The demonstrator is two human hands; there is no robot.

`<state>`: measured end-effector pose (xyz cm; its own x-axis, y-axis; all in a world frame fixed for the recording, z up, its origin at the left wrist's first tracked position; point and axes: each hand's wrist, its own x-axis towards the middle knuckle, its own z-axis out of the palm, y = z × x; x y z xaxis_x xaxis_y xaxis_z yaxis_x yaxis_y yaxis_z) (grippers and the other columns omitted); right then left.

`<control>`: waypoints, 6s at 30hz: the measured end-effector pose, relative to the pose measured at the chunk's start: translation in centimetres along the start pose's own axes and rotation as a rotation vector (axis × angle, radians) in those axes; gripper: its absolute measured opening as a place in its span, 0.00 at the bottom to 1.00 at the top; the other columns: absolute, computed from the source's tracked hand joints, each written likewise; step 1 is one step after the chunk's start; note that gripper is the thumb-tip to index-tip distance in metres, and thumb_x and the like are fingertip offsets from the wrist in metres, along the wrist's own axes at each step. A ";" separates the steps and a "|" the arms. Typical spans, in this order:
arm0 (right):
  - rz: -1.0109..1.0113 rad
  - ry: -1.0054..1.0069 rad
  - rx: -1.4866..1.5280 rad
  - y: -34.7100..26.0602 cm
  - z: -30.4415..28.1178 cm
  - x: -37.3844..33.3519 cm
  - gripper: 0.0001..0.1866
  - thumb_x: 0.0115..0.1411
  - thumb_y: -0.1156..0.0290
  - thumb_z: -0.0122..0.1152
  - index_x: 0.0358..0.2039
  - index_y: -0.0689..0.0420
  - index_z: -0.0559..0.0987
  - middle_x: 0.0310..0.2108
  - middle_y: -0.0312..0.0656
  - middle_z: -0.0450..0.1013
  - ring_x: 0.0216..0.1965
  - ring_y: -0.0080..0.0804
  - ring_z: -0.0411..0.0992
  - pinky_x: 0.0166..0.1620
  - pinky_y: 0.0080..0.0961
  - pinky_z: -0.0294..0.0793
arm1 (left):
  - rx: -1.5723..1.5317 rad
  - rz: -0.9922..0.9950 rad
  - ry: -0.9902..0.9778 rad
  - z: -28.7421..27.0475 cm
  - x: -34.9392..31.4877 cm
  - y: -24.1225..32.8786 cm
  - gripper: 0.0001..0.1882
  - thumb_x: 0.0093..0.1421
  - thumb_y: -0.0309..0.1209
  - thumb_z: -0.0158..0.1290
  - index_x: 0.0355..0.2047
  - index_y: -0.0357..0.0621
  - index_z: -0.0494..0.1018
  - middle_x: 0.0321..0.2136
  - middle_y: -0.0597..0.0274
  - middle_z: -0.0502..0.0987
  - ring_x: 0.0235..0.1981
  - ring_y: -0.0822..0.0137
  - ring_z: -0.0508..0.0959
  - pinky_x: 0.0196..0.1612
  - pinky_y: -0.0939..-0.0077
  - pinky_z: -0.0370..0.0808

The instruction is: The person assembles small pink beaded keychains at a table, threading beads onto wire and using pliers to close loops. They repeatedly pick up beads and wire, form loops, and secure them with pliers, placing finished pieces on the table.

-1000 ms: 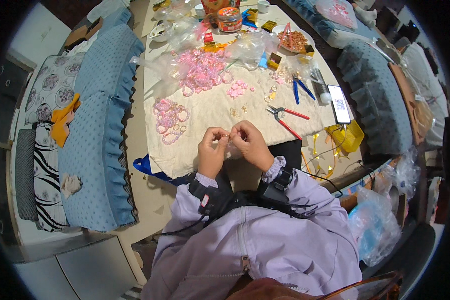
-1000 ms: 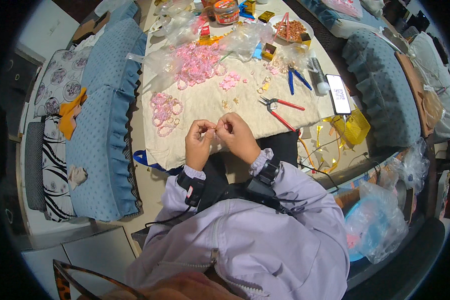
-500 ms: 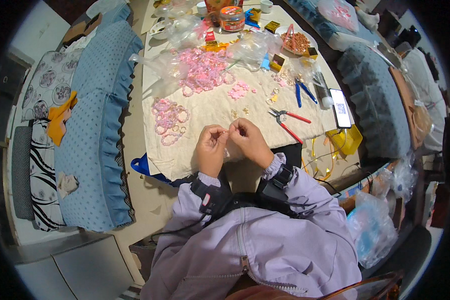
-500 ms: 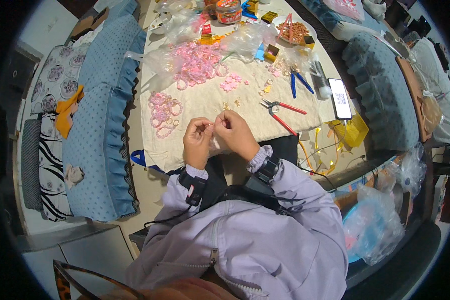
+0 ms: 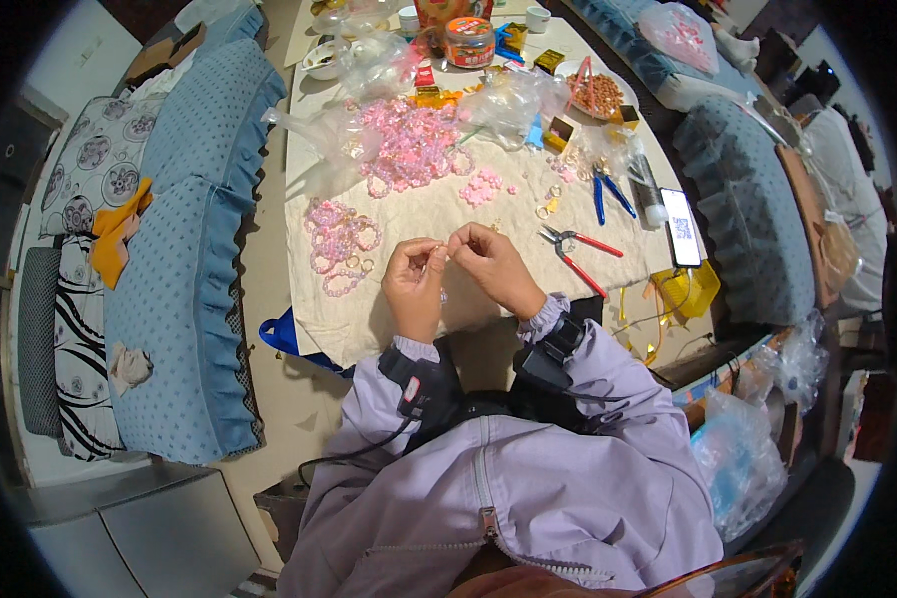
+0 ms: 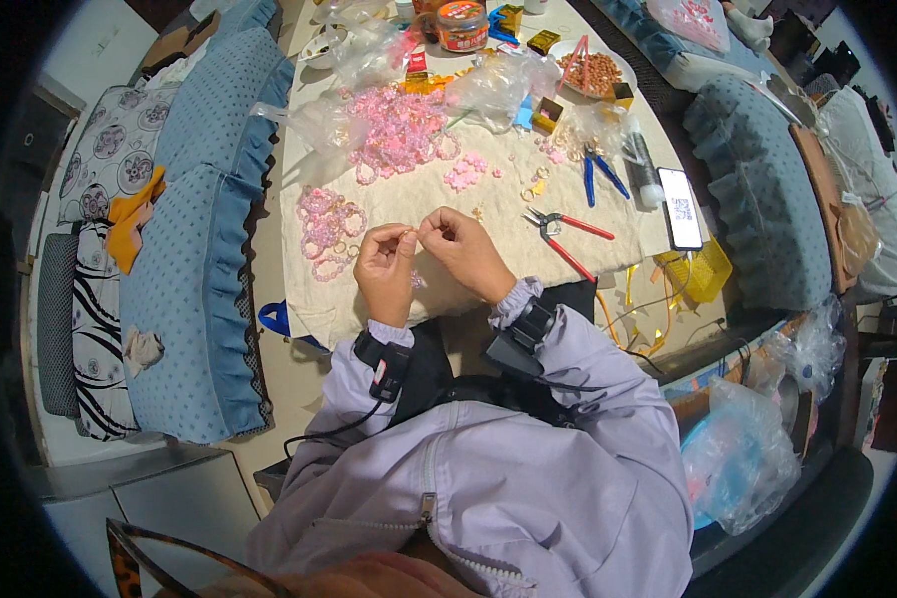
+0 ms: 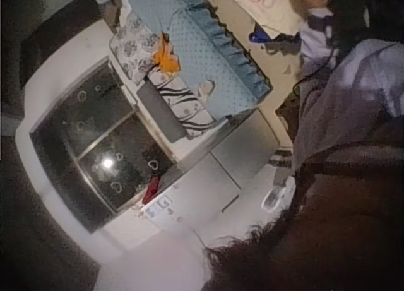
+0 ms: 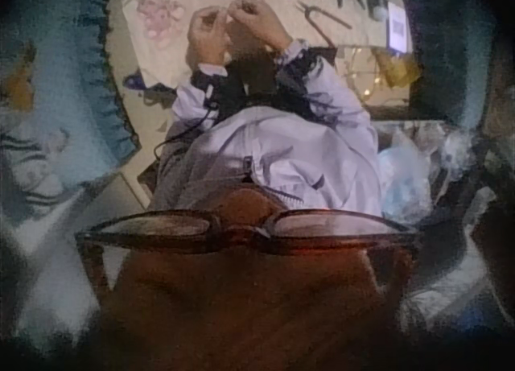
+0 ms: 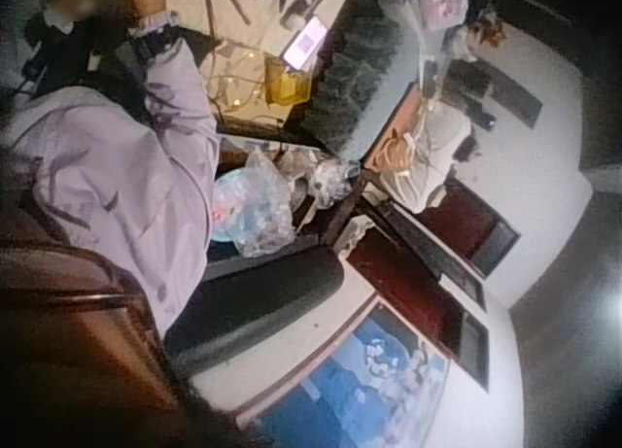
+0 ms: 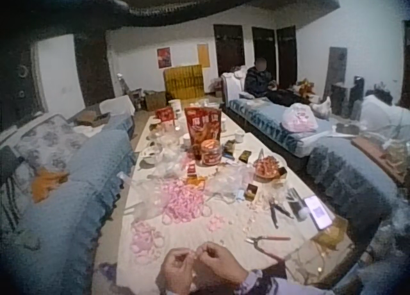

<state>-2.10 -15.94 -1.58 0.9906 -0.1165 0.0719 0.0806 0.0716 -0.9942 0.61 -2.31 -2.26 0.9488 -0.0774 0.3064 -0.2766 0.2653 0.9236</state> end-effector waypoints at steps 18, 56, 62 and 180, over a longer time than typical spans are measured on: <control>-0.319 0.140 -1.215 2.0 -7.2 6.8 0.08 0.59 0.69 0.59 0.38 0.56 0.80 0.36 0.45 0.74 0.42 0.48 0.76 0.40 0.41 0.79 | -0.121 -0.233 0.135 -0.8 0.8 0.7 0.09 0.64 0.27 0.61 0.41 0.37 0.74 0.34 0.67 0.76 0.32 0.79 0.71 0.37 0.85 0.69; 0.239 0.054 0.513 -6.6 0.8 -3.9 0.06 0.64 0.67 0.59 0.34 0.56 0.77 0.31 0.33 0.77 0.22 0.14 0.60 0.24 0.14 0.55 | -0.069 0.031 0.168 2.3 -1.3 5.5 0.07 0.63 0.22 0.61 0.39 0.39 0.74 0.36 0.62 0.79 0.38 0.73 0.76 0.45 0.80 0.73; 0.255 0.036 0.481 -7.0 0.5 -4.0 0.06 0.63 0.68 0.62 0.34 0.56 0.77 0.31 0.33 0.77 0.23 0.14 0.62 0.25 0.14 0.59 | -0.032 0.090 0.177 2.7 -1.1 5.8 0.07 0.63 0.25 0.62 0.37 0.39 0.74 0.34 0.65 0.79 0.32 0.77 0.73 0.37 0.82 0.71; -0.549 -0.133 -0.870 -9.3 -3.5 -3.7 0.12 0.55 0.68 0.66 0.37 0.53 0.73 0.34 0.41 0.71 0.33 0.43 0.76 0.34 0.36 0.76 | -0.472 -0.729 -0.599 0.0 0.3 4.9 0.13 0.72 0.33 0.46 0.52 0.40 0.70 0.41 0.66 0.75 0.43 0.73 0.75 0.50 0.78 0.70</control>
<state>-6.90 -19.66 7.09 0.8501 0.1969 0.4884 0.4691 -0.7045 -0.5325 -0.45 -1.02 2.31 0.5957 -0.7964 -0.1041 0.5394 0.3006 0.7866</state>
